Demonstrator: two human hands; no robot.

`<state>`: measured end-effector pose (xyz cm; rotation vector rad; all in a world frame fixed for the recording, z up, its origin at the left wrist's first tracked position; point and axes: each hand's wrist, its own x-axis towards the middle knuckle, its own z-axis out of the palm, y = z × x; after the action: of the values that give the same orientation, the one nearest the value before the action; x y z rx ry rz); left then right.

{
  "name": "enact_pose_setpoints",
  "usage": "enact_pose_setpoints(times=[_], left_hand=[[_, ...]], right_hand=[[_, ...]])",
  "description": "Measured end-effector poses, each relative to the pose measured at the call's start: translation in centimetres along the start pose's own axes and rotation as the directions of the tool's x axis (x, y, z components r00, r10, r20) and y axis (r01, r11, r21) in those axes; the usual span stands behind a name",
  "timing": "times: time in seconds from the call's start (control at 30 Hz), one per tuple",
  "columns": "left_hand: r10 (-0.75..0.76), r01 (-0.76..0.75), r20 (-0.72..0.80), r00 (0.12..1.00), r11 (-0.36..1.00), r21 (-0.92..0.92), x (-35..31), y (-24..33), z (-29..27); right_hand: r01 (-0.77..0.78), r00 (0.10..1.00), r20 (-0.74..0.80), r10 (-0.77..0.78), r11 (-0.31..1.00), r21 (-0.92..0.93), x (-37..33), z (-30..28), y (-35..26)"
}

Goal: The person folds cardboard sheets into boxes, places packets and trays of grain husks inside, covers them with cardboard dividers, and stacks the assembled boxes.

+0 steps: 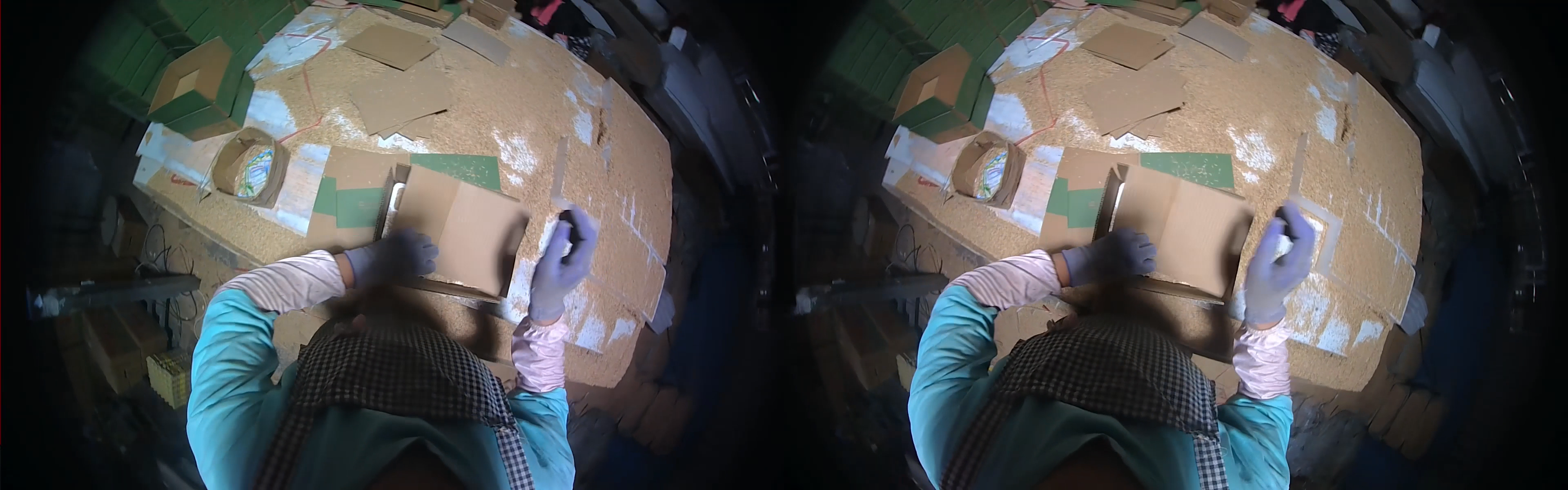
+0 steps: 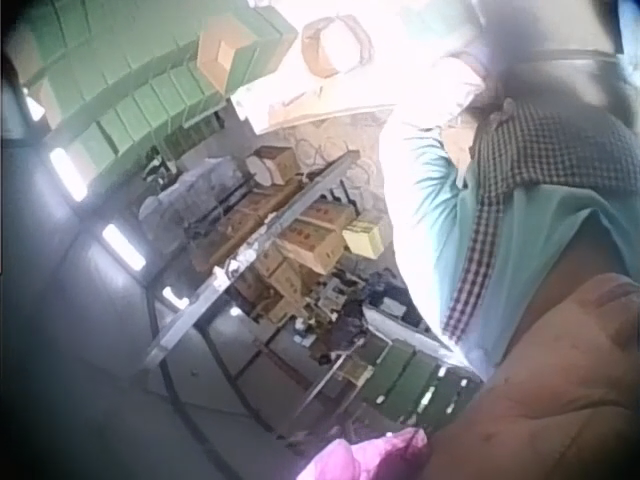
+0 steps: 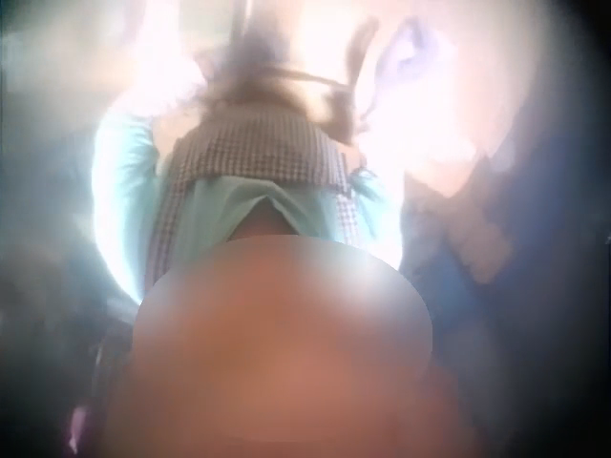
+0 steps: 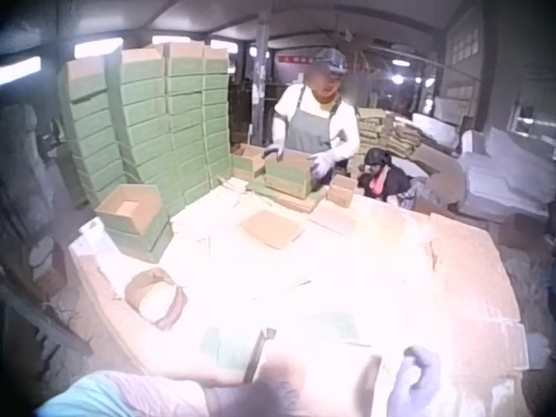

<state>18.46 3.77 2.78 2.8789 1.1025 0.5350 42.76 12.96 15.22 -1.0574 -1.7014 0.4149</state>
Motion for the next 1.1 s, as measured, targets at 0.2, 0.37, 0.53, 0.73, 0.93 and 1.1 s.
enact_pose_setpoints(times=[0.2,0.37,0.53,0.73,0.93,1.1], left_hand=[[-0.053,0.104,0.246,0.968,0.974,-0.200,-1.1,2.2,1.0],[-0.919,0.834,0.098,0.382,0.297,-0.466,-7.5,0.0,-11.7],[-0.987,0.986,-0.116,-0.109,-0.122,0.110,-26.2,-13.6,-8.7],[-0.992,0.962,0.073,-0.104,-0.082,0.262,-32.0,-23.3,-2.6],[-0.987,0.993,0.123,0.106,0.097,-0.071,-26.3,-21.6,-11.4],[-0.665,0.434,-0.293,0.688,0.699,-0.568,-12.1,-11.8,-12.6]], right_hand=[[0.553,0.416,0.899,-0.136,0.823,-0.131,-9.8,7.2,8.0],[-0.048,0.533,0.846,0.029,0.999,-0.003,-5.5,2.8,3.7],[-0.268,0.911,0.291,0.293,0.956,-0.124,-8.5,0.5,11.5],[-0.784,0.492,0.581,0.648,0.620,-0.027,-8.1,1.5,10.9],[-0.746,0.583,0.541,0.606,0.663,0.060,-9.3,8.8,5.0],[-0.666,0.610,0.492,0.621,0.739,-0.107,-8.6,14.0,3.9]])
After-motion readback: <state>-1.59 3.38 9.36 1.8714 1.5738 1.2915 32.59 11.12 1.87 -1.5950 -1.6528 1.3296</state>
